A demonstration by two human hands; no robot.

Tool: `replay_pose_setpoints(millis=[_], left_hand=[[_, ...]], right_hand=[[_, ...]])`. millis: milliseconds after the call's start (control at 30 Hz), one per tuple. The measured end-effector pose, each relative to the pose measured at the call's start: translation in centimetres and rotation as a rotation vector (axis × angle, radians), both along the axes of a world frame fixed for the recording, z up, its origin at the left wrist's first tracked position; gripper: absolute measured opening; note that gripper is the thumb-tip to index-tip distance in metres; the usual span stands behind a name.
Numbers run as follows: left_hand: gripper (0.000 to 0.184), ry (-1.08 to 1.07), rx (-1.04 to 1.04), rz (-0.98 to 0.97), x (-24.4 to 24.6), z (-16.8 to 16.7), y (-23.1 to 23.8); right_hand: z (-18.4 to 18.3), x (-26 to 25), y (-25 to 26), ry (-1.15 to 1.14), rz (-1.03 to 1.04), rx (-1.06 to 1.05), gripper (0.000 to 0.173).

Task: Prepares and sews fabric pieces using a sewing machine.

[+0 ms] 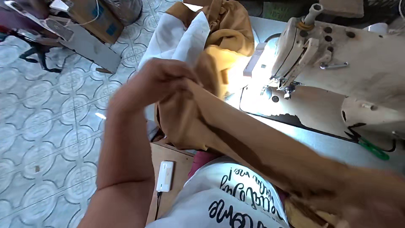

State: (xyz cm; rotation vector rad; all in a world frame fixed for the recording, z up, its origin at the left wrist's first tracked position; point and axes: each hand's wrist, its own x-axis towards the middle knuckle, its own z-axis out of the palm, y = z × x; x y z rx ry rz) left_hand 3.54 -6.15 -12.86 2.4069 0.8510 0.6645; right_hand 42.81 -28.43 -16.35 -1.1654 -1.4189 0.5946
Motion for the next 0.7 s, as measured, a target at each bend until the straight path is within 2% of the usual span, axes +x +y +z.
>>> replay_pose_setpoints(millis=[67,133,200,267,333,433,500,600,633,700], left_hand=[[0.019,0.205,0.091,0.226,-3.2,2.8,-2.3],[0.017,0.404,0.164,0.476,-4.1,3.5,-3.7],[0.019,0.460,0.248,0.616,-2.0,2.4,-3.8],[0.024,0.357,0.297,0.533,1.7,-0.6,-3.3],[0.020,0.227,0.220,0.319,6.1,-4.8,-3.2],[0.018,0.184,0.146,0.105,10.5,-10.7,-3.9],[0.021,0.262,0.126,0.092,11.1,-12.2,-4.5],[0.021,0.261,0.121,0.102,11.2,-12.1,-5.0],[0.021,0.241,0.121,0.089,11.2,-12.0,-5.0],[0.024,0.205,0.142,0.053,11.2,-12.1,-5.0]], right_hand=[[-3.1,-2.3,4.6,0.193,-0.015,-0.071,0.012],[-5.9,-4.9,8.8,0.341,-0.039,-0.261,0.010],[-7.9,-7.0,12.5,0.275,-0.105,-0.418,0.012],[-9.4,-8.1,15.5,0.052,-0.150,-0.465,0.014],[-9.7,-8.6,17.1,-0.129,-0.153,-0.469,0.017],[-9.4,-8.5,16.6,-0.237,-0.179,-0.428,0.022],[-9.3,-8.3,14.5,-0.308,-0.184,-0.318,0.037],[-10.0,-9.1,11.1,-0.480,-0.222,-0.181,0.068],[-10.5,-9.6,10.2,-0.551,-0.228,-0.162,0.072],[-11.6,-10.0,9.2,-0.668,-0.236,-0.146,0.058]])
